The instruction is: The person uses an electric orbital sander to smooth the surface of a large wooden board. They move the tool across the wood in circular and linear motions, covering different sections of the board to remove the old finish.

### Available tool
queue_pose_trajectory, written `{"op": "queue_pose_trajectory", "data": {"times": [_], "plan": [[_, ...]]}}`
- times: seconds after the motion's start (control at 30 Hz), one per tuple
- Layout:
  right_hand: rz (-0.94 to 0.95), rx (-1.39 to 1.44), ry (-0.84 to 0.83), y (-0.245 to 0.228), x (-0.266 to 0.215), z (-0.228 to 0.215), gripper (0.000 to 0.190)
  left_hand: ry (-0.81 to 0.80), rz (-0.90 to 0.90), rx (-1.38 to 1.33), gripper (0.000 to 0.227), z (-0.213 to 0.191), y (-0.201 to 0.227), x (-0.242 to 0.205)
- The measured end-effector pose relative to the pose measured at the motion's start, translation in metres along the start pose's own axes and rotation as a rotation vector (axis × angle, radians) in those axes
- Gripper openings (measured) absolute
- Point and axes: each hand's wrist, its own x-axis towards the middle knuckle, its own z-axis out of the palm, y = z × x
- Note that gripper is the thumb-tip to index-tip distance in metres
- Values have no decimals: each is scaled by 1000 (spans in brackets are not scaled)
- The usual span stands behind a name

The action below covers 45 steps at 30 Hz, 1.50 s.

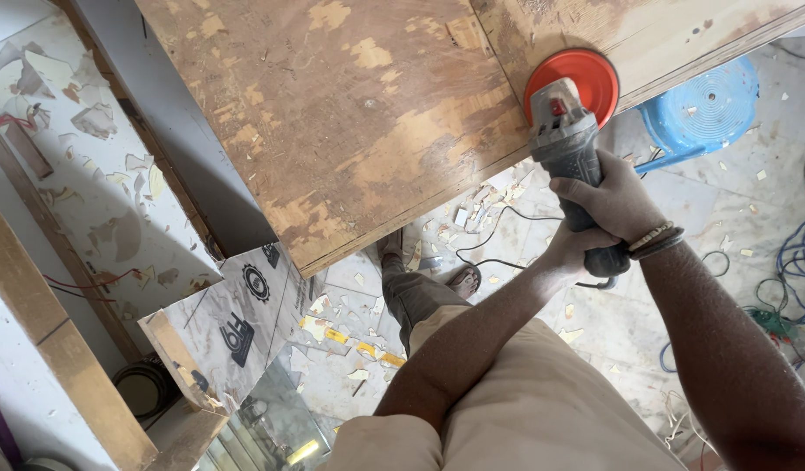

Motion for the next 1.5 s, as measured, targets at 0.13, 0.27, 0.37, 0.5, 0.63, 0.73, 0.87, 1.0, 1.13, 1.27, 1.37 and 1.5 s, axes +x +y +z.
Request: {"op": "queue_pose_trajectory", "data": {"times": [0.13,0.27,0.37,0.5,0.63,0.73,0.87,1.0,1.13,1.27,1.37,1.5], "plan": [[57,139,16,-4,0,-5,42,36,-30,106,39,0,2,11],[6,197,23,-4,3,-10,40,34,-45,135,39,5,3,18],[26,201,20,-4,6,-10,41,12,-44,163,40,3,8,20],[35,70,16,-13,14,-4,42,-23,7,75,45,-3,17,19],[2,-6,32,-22,19,-7,46,13,-26,96,42,-5,25,22],[-44,48,44,-23,22,-13,52,45,-69,120,42,3,30,26],[-14,-2,17,-13,26,-8,48,23,-70,49,47,10,35,20],[18,64,17,-8,28,-11,48,-4,-60,49,50,12,39,21],[-55,271,97,-15,20,-36,46,-59,-69,121,36,26,36,41],[-42,309,115,-22,24,-54,50,-25,-86,174,31,36,35,59],[-5,239,91,-23,37,-45,52,-65,-86,169,32,33,52,55],[51,61,36,-26,52,-15,60,-37,-57,63,51,24,70,34]]}}
